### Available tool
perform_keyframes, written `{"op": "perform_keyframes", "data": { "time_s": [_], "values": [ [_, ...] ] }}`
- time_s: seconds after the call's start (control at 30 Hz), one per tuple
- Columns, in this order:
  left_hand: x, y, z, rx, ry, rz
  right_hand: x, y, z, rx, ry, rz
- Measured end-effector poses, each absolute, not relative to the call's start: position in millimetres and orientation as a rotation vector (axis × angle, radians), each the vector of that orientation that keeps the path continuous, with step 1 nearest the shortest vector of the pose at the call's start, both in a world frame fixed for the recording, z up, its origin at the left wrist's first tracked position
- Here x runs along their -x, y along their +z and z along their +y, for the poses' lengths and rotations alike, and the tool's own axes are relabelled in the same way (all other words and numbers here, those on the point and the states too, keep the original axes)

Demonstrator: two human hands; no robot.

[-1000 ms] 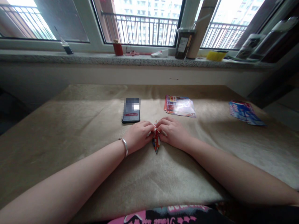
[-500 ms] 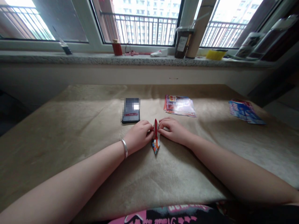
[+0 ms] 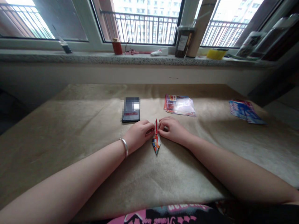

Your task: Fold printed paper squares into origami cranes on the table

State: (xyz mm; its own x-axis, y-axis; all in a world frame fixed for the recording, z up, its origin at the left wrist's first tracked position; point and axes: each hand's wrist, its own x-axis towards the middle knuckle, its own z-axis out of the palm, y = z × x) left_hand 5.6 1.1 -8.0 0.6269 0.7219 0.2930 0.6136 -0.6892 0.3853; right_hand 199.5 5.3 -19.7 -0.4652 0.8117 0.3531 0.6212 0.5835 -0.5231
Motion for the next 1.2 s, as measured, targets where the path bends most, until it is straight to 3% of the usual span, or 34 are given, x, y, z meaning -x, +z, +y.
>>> {"op": "perform_keyframes", "data": {
  "time_s": [0.2, 0.4, 0.73, 1.2],
  "values": [
    [-1, -11, 3, -2.791, 0.655, 0.880, -201, -17, 3, 1.157, 0.413, -2.228],
    [-1, -8, 1, -2.878, 0.503, 0.948, -201, -14, -1, 1.329, 0.326, -2.212],
    [0, -6, 1, -2.895, 0.418, 0.968, -201, -10, -11, 1.251, 0.044, -2.366],
    [15, 10, 2, -2.946, 0.302, 0.681, -210, -17, 1, 1.113, 0.232, -2.341]
  ]
}}
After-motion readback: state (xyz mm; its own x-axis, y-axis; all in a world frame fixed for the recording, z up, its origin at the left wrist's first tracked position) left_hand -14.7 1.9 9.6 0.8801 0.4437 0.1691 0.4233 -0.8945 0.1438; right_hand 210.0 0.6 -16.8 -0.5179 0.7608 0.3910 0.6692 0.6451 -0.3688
